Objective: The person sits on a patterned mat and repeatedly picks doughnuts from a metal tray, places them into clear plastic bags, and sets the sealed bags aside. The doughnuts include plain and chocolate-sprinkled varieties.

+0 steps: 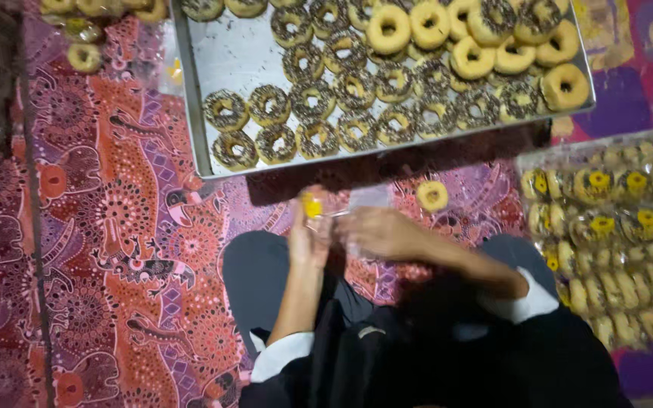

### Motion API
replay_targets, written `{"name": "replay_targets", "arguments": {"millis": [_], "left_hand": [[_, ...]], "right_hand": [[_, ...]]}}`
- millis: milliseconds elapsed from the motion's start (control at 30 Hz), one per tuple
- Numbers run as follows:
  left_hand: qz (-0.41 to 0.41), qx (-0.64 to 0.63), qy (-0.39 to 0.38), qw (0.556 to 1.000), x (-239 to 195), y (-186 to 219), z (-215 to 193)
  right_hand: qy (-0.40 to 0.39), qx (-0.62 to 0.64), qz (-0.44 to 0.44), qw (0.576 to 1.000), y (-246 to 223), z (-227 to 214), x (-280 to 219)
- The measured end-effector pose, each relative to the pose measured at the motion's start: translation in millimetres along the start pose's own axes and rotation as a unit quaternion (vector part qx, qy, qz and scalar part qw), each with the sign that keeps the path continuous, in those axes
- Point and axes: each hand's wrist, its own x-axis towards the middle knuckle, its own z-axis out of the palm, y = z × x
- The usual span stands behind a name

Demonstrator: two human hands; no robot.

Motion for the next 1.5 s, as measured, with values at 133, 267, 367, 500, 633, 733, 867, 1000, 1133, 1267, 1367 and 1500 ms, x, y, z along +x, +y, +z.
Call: {"name": "replay_targets", "arguments": {"millis": [133,267,367,500,633,733,867,1000,1133,1267,1367,1500], "left_hand": [[0.08,0.027,0.111,0.99,-11,51,41],[0.062,-0.026,0.016,0.998,-15,59,75],[-0.026,-0.082,-0.013,0.996,-10,55,84],[-0.082,-0.103,-0.056,0.99,1,38,91],[-0.1,-0.011,-0.06,0.993,-10,13,108],[-0.095,0.055,-0.118,0.987,-39,-14,119],[0.041,0.206,-0.139,0.968,-70,-32,120],[-0.06,0.092,-0.054,0.992,-77,-48,112],[-0.157,0.02,-0.006,0.987,-86,-67,98],[-0.087,0.145,-0.098,0.981,-100,-67,81],[0.011,0.272,-0.13,0.954,-108,-56,80],[0.087,0.349,-0.156,0.92,-136,-39,101]], "right_hand": [[0.21,-0.215,0.222,0.928,132,-71,144],[0.171,-0.313,0.284,0.89,243,-78,212],[0.263,0.145,0.292,0.908,204,-66,165],[0.295,0.738,0.248,0.554,65,-32,7],[0.226,0.793,0.251,0.507,4,42,-103],[0.197,0.738,0.248,0.596,0,64,-134],[0.219,0.72,0.308,0.582,-18,43,-125],[0.242,0.59,0.254,0.727,-43,22,-110],[0.319,0.415,0.227,0.821,-47,19,-116],[0.206,-0.085,0.052,0.974,-42,-8,-119],[0.135,0.013,0.166,0.977,-51,-35,-113],[0.147,-0.089,0.074,0.982,-88,-57,-109]]}}
